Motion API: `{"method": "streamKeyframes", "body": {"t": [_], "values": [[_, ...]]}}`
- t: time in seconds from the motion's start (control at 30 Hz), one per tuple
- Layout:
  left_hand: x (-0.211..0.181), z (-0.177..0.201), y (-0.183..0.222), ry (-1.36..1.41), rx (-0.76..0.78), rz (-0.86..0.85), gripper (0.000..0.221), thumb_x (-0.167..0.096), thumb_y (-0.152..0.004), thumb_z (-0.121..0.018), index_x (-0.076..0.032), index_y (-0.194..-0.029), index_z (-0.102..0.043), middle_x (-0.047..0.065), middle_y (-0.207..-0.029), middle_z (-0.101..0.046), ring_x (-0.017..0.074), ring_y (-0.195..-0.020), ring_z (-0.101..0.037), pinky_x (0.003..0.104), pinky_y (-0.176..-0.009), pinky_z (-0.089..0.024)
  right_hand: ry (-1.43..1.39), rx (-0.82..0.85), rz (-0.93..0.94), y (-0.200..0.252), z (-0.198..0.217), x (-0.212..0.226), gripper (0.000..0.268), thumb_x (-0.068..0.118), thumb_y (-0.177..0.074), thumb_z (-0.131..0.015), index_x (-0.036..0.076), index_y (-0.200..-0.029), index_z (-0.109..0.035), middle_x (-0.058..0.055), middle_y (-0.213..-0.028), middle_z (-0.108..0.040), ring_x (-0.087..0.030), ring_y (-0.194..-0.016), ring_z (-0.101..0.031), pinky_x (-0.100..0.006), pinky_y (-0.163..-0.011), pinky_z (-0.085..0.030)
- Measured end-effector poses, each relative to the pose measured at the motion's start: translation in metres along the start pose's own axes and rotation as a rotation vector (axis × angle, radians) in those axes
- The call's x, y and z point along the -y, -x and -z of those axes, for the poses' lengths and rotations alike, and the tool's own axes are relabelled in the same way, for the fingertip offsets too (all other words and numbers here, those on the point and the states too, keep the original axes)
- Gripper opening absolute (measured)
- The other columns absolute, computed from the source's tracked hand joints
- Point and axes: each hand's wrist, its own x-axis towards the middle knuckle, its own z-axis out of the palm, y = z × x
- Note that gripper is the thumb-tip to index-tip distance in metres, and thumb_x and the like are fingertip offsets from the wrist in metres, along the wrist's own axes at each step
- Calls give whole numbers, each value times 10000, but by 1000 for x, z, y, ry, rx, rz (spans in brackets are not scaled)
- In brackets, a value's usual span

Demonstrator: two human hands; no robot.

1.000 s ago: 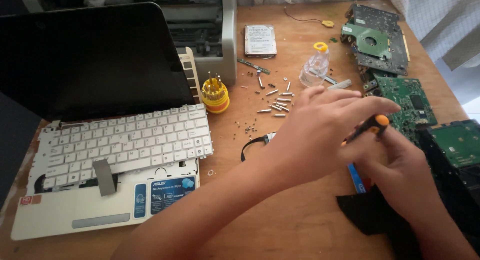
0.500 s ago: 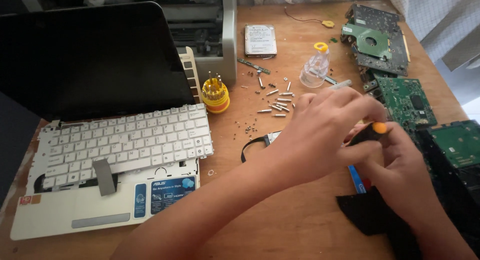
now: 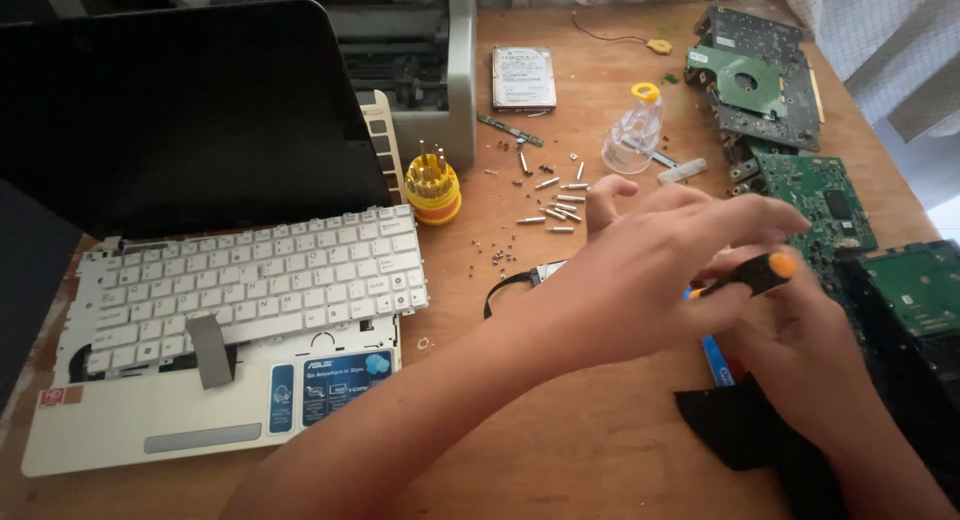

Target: Removing screws from a laptop hard drive bracket using a screwdriver

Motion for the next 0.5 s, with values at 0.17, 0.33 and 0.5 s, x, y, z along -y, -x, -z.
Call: {"method": "streamKeyframes", "body": {"t": [0.17, 0.33, 0.5], "values": [[7, -8, 0, -60, -75, -38, 265, -392, -894, -648, -304, -1144, -623, -39, -1083, -713, 238, -1111, -631, 427, -929, -272, -140, -10, -73, 2, -3, 0, 338, 129, -937, -599, 36, -1262, -582, -69, -1185, -670, -132, -1100, -583, -284, -940, -461], [-2, 3, 0, 12, 10, 44, 299, -426, -865, -563, -298, -1135, -565, -71, -1142, -756, 201, -1167, -665, 392, -889, -227, -182, -34, -180, 3, -3, 4, 345, 92, -907, -638, 32, -1246, -660, -69, -1123, -730, -136, -998, -623, -286, -848, -490], [9, -9, 0, -16, -97, -47, 348, -406, -872, -683, -252, -1175, -608, -13, -1139, -745, 263, -1128, -622, 430, -1021, -318, -265, -31, -13, 4, -8, -21, 170, 57, -981, -579, 52, -1150, -568, -69, -1126, -648, -125, -1045, -569, -266, -906, -474]]}}
